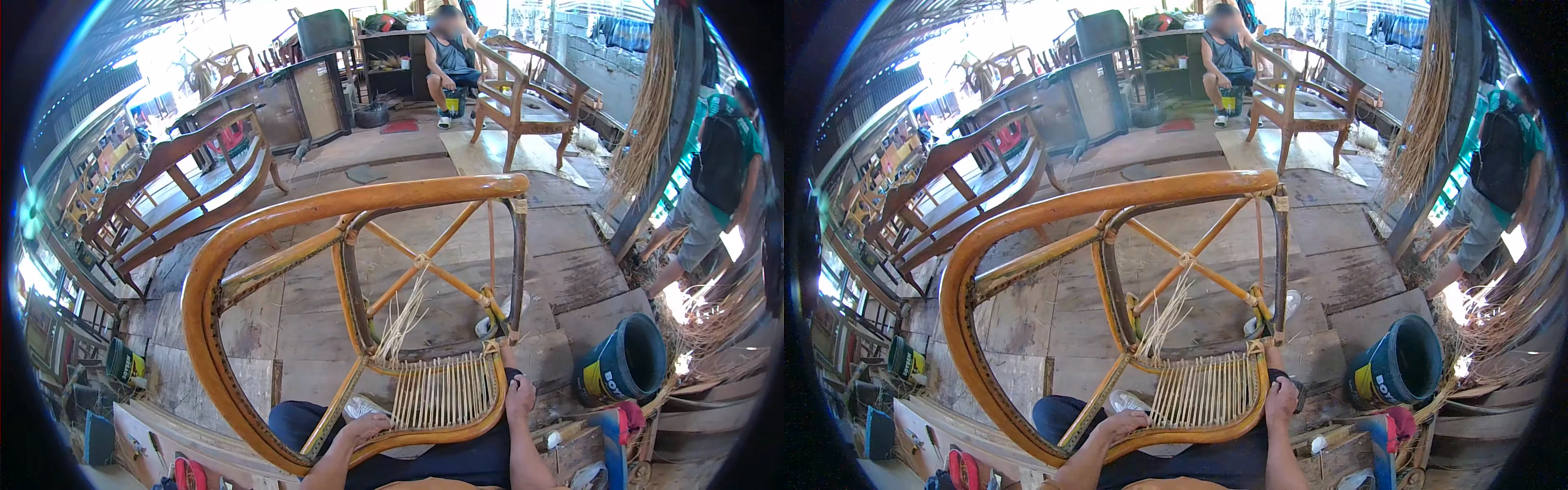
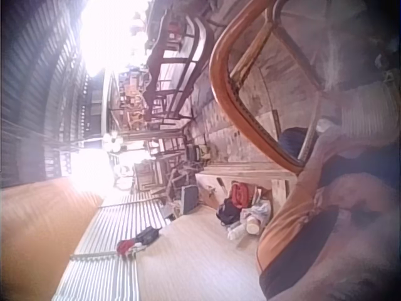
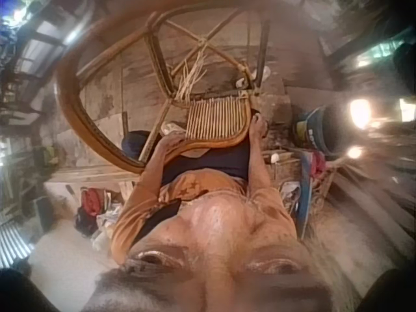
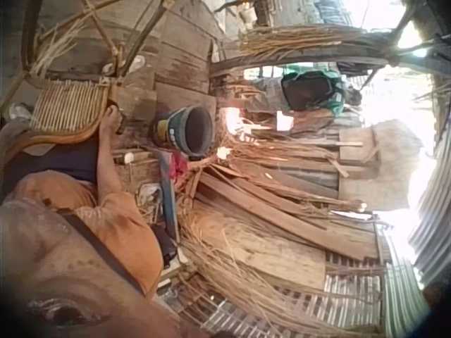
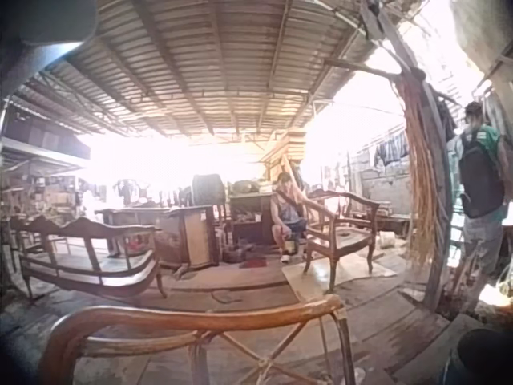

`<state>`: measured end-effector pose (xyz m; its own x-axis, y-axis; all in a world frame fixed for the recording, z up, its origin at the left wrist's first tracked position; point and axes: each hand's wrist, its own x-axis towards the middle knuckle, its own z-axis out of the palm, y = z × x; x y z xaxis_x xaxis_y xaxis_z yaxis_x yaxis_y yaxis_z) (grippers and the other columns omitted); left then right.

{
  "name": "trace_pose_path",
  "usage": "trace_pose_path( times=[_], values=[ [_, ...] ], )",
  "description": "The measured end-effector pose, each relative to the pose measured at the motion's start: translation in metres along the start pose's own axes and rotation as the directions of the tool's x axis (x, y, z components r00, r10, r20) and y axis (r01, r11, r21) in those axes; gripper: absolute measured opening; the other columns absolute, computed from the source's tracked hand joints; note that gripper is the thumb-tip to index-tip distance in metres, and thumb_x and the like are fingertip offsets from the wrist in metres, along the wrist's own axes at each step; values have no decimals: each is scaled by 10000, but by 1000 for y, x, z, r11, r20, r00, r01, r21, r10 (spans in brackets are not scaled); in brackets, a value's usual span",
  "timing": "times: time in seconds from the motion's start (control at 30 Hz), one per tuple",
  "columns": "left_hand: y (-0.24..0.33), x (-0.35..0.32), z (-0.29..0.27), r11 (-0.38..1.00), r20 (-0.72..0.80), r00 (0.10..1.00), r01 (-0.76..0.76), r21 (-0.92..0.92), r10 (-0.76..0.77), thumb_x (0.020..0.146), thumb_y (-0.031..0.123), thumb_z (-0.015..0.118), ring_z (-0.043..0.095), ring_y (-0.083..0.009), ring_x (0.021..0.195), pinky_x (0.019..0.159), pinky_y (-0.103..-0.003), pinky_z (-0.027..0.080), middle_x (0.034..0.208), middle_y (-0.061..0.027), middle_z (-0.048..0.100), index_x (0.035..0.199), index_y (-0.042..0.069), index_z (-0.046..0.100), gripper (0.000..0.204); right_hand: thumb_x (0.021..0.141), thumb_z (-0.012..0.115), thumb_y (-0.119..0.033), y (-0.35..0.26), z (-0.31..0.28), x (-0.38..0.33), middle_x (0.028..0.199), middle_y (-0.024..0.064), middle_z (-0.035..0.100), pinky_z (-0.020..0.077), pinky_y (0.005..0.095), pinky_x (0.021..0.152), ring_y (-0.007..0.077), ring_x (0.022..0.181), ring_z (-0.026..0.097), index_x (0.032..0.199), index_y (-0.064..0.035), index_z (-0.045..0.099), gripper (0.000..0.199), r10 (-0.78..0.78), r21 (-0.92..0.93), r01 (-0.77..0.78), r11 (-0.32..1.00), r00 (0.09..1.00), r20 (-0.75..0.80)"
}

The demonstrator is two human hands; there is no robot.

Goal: Weaving rattan strips into the seat frame of a wooden chair.

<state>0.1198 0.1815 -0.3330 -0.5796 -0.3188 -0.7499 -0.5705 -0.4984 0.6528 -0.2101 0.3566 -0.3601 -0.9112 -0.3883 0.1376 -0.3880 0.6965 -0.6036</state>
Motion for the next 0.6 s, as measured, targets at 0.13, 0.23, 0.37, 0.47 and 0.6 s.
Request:
trace_pose_path(
  times=[0.13,0.23,0.37,0.47,0.6],
  values=[
    [1,2,-2,998,30,999,16,55,-18,786,171,587,521,-105,755,663,-242,406,807,-26,601,886,35,633,175,812,552,-170,-2,-3,2,915,110,601,421,397,811,296,923,533,924,-71,609,161,43,6,-44,999,995,94],
    [0,2,-3,1000,52,999,15,3,-15,783,174,589,518,-103,748,663,-235,402,812,-18,598,886,37,632,176,816,548,-177,-8,-8,3,919,115,600,420,400,813,298,924,533,922,-66,609,165,62,-17,-61,998,989,131],
    [10,-4,2,1000,44,999,5,11,-5,781,170,588,514,-98,737,656,-237,402,807,-8,596,869,41,629,162,820,545,-185,-5,-5,5,917,116,600,419,403,810,301,916,536,912,-66,612,164,60,-10,-60,998,991,119],
    [17,-12,8,999,4,1000,9,48,-10,819,167,571,501,-104,692,668,-253,412,746,-8,563,804,47,593,123,824,537,-187,-3,-5,4,918,115,602,417,411,810,303,912,539,909,-75,618,162,69,2,-70,998,990,126],
    [-37,27,-31,291,374,698,-637,714,610,803,190,582,520,-120,772,680,-279,416,768,-30,559,819,39,608,153,792,562,-183,-7,6,12,872,126,623,447,393,777,299,845,579,876,-76,637,155,14,-1,-14,1000,998,60]
  ],
)
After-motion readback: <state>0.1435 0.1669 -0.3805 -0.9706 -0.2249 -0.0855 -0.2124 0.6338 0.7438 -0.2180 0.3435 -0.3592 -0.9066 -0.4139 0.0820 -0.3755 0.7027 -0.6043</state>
